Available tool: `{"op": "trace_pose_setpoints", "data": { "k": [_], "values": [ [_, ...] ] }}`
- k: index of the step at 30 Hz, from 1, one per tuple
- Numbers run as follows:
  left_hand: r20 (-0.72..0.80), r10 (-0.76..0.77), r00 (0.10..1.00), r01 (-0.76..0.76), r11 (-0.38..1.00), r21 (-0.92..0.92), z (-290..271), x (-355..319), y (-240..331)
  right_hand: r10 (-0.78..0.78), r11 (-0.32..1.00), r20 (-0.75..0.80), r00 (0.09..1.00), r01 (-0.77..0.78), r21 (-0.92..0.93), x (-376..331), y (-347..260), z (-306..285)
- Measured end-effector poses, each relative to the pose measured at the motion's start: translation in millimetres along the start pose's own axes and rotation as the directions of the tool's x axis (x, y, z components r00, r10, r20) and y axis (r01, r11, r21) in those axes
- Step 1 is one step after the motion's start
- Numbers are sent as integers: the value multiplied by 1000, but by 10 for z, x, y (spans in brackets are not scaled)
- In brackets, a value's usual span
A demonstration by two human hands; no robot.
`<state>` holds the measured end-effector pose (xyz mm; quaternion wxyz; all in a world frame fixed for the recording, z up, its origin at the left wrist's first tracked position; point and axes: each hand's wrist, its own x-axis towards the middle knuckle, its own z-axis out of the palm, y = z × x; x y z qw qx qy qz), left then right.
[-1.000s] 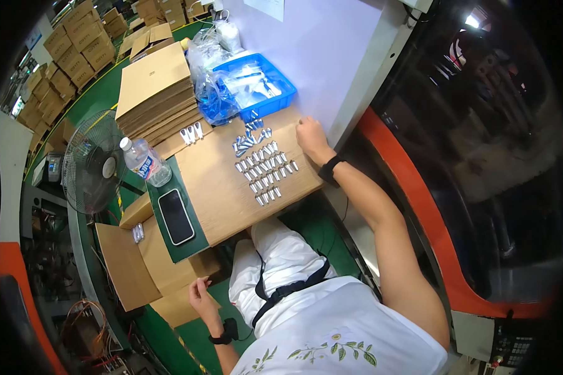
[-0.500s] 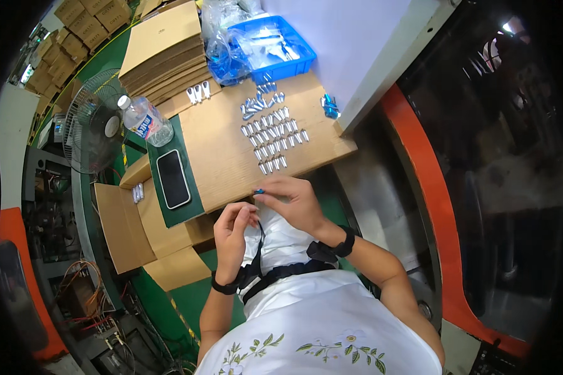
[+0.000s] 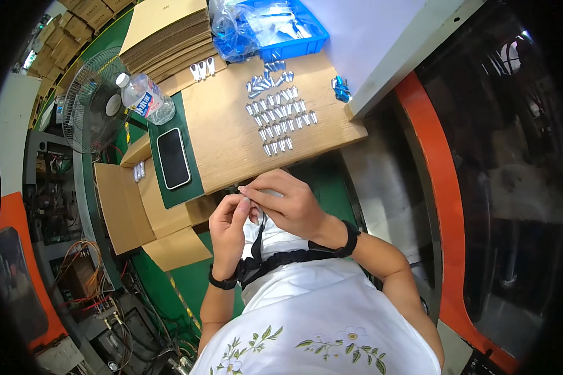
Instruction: Operating an injection molding machine and inspecting/assembling small plastic components on a workbench.
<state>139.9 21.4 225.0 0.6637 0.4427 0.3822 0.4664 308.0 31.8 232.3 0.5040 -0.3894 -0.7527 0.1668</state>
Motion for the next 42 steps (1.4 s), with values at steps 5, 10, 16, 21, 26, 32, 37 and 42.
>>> {"op": "trace_pose_setpoints", "data": {
  "k": [5,10,16,21,26,32,37,42],
  "values": [
    [-1,7,1000,-7,1000,6,13,5,-7,10,1000,7,1000,-10,-20,-1,16,-13],
    [-19,-31,999,32,999,40,-26,-31,44,-55,985,41,998,61,-159,17,19,-39],
    [-33,-82,996,84,994,63,-52,8,59,-129,950,85,988,148,-274,31,12,-49],
    [-74,9,997,-5,999,52,-72,30,-43,-44,987,34,998,49,-153,-16,-12,33],
    [-66,28,997,-37,990,-137,-143,31,-133,97,995,26,995,-97,-18,-81,-58,112],
    [-57,-35,998,30,996,-88,-176,21,-74,-80,984,35,996,84,-158,-49,-14,90],
    [-94,-21,995,23,1000,20,-190,10,-27,-64,981,80,995,78,-177,-48,-79,93],
    [13,-6,1000,6,1000,-6,-284,29,-37,344,847,282,896,-426,319,-45,-73,-29]
  ]
}}
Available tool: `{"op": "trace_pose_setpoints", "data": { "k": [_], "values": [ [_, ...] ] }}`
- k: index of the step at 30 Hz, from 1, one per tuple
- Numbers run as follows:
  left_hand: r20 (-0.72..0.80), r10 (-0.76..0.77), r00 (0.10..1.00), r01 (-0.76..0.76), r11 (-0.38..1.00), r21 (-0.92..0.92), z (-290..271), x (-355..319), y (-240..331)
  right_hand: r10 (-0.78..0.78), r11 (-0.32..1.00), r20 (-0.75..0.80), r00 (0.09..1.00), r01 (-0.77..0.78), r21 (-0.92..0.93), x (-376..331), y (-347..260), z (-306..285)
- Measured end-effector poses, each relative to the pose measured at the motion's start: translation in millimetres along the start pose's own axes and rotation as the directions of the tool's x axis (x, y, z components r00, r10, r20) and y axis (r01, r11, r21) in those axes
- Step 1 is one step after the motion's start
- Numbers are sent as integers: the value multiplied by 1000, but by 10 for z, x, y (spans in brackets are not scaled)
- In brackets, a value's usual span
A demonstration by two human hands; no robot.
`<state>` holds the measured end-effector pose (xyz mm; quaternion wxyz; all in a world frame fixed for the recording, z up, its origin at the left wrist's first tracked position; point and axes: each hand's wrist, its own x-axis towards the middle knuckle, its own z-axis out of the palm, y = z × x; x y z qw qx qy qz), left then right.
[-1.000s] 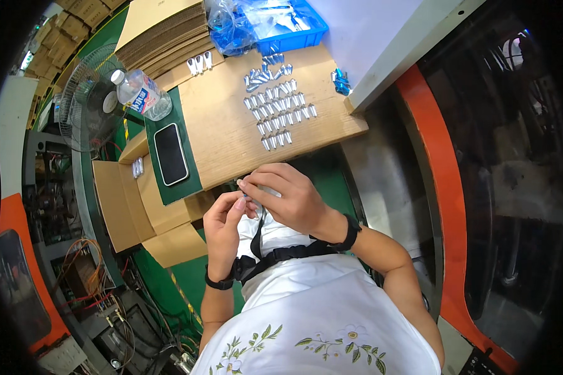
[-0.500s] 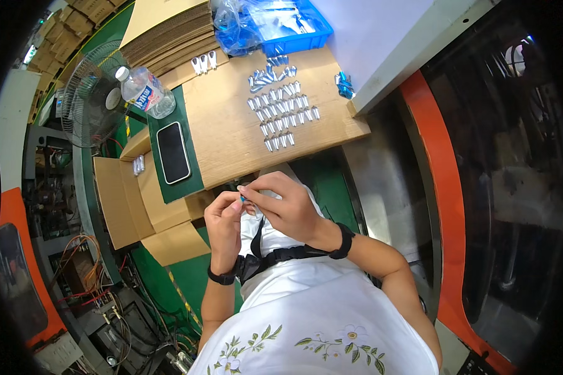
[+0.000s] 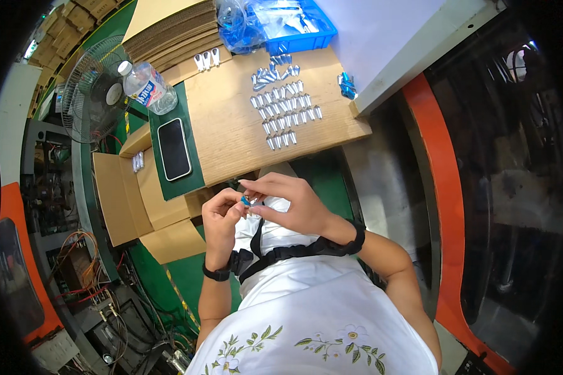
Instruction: Operating an injection molding machine and inspecting/assembling small plastic components on a workbench.
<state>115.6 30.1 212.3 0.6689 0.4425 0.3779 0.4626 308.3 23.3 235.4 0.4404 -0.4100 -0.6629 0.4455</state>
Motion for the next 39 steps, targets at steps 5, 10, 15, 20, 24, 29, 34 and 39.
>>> {"op": "trace_pose_setpoints", "data": {
  "k": [5,10,15,20,24,29,34,39],
  "values": [
    [68,-60,996,57,997,45,-40,34,-35,-21,1000,35,999,21,-8,12,65,-69],
    [103,-89,991,86,996,29,-39,18,-77,246,928,41,968,-248,277,-104,102,-62],
    [76,-128,989,127,992,24,-83,5,-161,365,651,-40,930,-225,725,-165,258,-29],
    [-21,-139,990,139,989,40,-178,-16,-249,453,594,-113,884,-205,778,-196,514,-226],
    [-44,-131,990,133,990,45,-217,-42,-290,410,912,-390,824,-374,169,64,986,-591],
    [-73,-148,986,153,985,77,-219,-93,-309,306,835,-440,844,-460,-302,262,1362,-729],
    [-115,-145,983,153,986,64,-276,-104,-329,158,804,-461,873,-384,-453,356,1431,-724],
    [-120,-142,983,150,987,58,-289,-87,-356,147,805,-456,878,-374,-460,369,1472,-738]
  ]
}}
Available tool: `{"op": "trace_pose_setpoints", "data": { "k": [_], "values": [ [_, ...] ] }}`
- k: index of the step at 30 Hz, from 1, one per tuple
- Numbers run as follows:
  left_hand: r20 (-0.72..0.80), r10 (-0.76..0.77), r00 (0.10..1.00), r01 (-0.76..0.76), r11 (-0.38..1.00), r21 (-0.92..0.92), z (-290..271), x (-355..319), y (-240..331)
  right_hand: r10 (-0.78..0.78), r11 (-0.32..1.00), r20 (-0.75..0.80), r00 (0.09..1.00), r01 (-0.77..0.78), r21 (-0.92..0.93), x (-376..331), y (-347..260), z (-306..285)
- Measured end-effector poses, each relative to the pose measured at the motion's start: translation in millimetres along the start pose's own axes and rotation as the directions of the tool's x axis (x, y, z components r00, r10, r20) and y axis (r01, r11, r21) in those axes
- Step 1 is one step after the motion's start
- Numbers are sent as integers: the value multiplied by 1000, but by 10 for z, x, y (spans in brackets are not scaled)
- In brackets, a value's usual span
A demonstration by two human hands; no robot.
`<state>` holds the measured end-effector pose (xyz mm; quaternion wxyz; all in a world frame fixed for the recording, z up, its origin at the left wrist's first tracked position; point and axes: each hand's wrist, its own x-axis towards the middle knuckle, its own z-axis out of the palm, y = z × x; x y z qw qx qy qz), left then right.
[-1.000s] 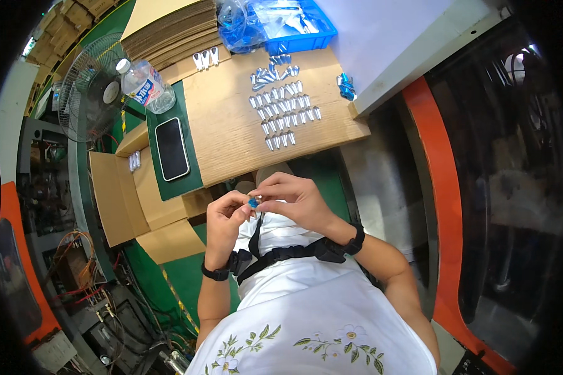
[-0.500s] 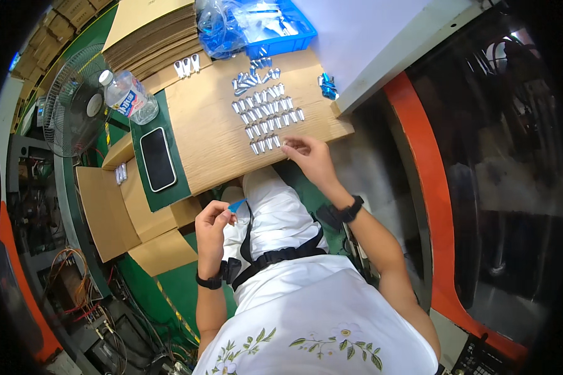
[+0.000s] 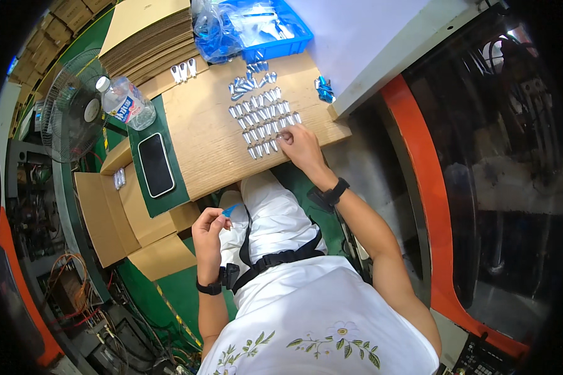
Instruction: Operating an injection molding machine and inspecting/assembling small plastic components on a workbench.
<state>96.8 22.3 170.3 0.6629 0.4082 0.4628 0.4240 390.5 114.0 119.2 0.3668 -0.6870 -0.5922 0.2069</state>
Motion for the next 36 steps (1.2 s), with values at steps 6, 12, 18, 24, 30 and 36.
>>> {"op": "trace_pose_setpoints", "data": {
  "k": [6,12,18,24,30,36],
  "values": [
    [-9,-17,1000,17,1000,5,21,23,7,-9,1000,30,1000,9,-19,22,15,-17],
    [-37,-4,999,5,999,40,12,16,13,-116,976,-90,989,97,-196,334,103,-257],
    [-39,19,999,-18,1000,14,12,2,16,-431,636,-23,902,285,-717,1125,359,-625],
    [-47,36,998,-35,999,26,2,-54,42,-260,385,95,961,194,-903,1478,504,-481],
    [-90,48,995,-47,999,10,-79,-103,73,-295,386,45,954,162,-908,1511,536,-460],
    [-64,36,997,-34,999,31,-81,-87,86,-10,740,-68,998,-38,-672,1551,204,-609]
  ]
}}
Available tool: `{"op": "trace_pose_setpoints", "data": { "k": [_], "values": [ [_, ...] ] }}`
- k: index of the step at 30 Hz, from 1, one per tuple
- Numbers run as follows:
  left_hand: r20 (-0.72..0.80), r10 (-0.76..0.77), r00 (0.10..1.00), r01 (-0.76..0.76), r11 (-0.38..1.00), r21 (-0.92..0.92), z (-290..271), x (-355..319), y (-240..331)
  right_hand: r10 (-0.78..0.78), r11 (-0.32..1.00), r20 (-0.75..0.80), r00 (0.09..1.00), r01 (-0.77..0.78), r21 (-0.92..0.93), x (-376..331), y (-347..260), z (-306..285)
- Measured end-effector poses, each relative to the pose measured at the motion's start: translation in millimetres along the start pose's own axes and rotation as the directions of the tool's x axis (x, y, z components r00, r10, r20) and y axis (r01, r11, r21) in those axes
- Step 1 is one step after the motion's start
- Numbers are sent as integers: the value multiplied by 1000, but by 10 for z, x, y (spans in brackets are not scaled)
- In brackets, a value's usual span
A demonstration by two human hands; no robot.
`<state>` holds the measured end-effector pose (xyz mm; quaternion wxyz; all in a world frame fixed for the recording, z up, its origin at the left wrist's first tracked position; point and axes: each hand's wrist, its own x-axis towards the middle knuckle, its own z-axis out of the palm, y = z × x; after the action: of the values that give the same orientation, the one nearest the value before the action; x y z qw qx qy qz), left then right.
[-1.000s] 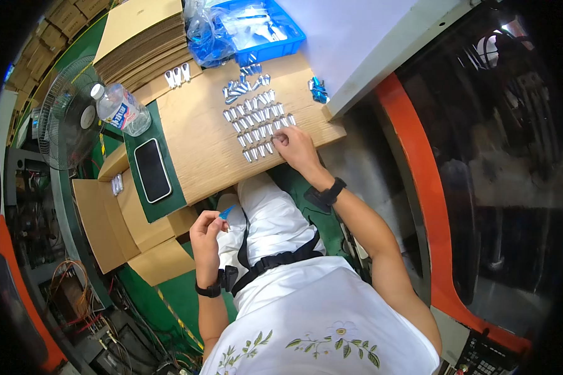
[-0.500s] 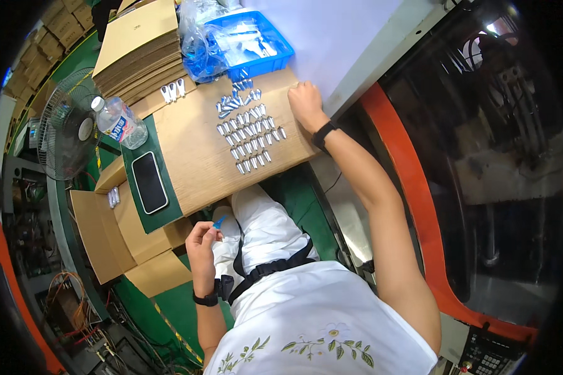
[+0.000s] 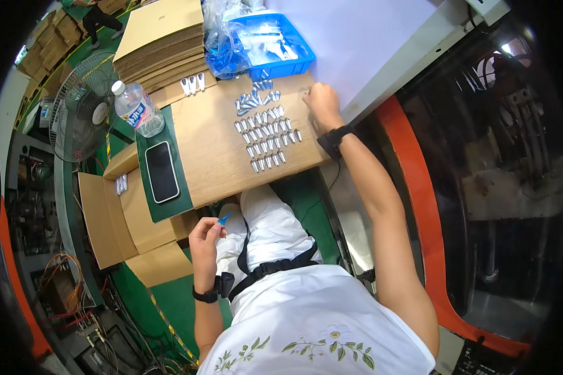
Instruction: Operating an injection molding machine and inspecting/assembling small plastic components on a workbench.
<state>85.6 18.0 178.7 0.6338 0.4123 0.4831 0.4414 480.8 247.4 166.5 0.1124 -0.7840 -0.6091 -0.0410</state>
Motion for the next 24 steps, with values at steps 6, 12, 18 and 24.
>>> {"op": "trace_pose_setpoints", "data": {
  "k": [6,12,18,24],
  "values": [
    [-4,-12,1000,12,1000,14,105,103,4,-172,309,297,939,-235,922,-769,-429,-560],
    [58,-31,998,24,993,118,202,205,-65,-563,405,-91,821,371,835,-1844,-973,-918],
    [153,-102,983,96,994,45,247,129,34,-679,337,-300,670,648,683,-2107,-1154,-888],
    [168,-102,980,115,991,-69,229,87,94,-703,307,-317,636,674,671,-2198,-1191,-770]
  ]
}}
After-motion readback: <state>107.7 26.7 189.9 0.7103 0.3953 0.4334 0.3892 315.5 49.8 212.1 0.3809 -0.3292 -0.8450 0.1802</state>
